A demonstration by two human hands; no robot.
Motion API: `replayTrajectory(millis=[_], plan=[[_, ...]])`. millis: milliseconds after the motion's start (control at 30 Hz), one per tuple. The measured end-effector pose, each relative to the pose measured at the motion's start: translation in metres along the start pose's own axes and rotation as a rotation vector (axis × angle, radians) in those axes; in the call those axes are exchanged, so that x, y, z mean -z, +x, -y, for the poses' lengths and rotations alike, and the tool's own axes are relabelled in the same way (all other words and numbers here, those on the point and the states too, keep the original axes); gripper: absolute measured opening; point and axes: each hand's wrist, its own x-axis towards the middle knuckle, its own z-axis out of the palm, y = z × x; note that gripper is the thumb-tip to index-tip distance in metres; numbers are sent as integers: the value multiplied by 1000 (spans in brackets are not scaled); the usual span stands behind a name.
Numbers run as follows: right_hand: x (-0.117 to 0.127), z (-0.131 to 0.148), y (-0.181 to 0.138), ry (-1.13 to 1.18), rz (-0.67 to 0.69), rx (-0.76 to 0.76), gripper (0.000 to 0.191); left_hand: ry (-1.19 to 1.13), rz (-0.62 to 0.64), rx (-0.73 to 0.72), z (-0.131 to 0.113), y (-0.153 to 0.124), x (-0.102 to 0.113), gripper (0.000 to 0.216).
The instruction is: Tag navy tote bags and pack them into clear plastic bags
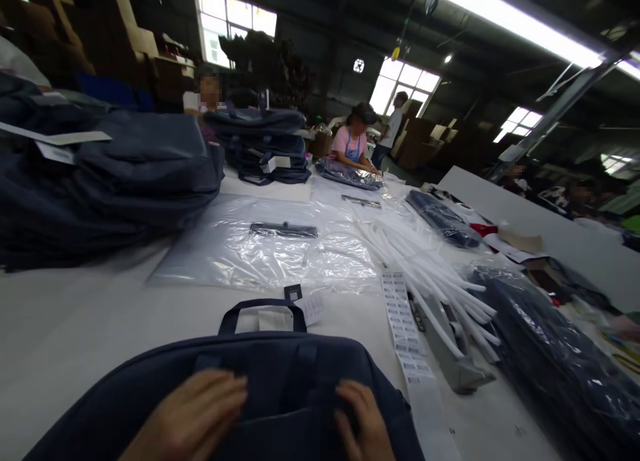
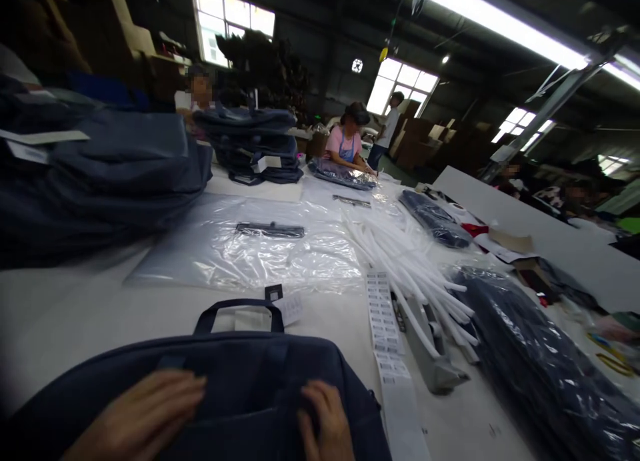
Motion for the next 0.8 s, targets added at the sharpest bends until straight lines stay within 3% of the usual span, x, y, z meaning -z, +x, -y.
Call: replayTrajectory(millis=[67,133,200,267,367,433,500,667,800], plan=[[-5,15,69,-47,-142,-37,41,37,-3,238,38,74,-2,41],[-19,23,133,-99,-181,-106,64,8,125,531,72,132,-20,72],[-40,24,179,-143,-57,-195,70,-160,315,806,96,164,-43,87],[-60,20,203,-166,73,-219,50,-316,439,892,106,173,-60,73],[-80,14,207,-170,89,-144,13,-523,521,918,102,161,-63,64],[-85,13,199,-171,42,-102,4,-617,562,988,96,147,-57,55],[-84,13,191,-182,-19,-82,4,-625,561,1054,93,136,-52,44],[-83,19,177,-246,-127,-8,13,-800,434,1142,93,136,-66,54],[-92,27,158,-321,7,239,26,-1000,364,1145,80,152,-87,40]])
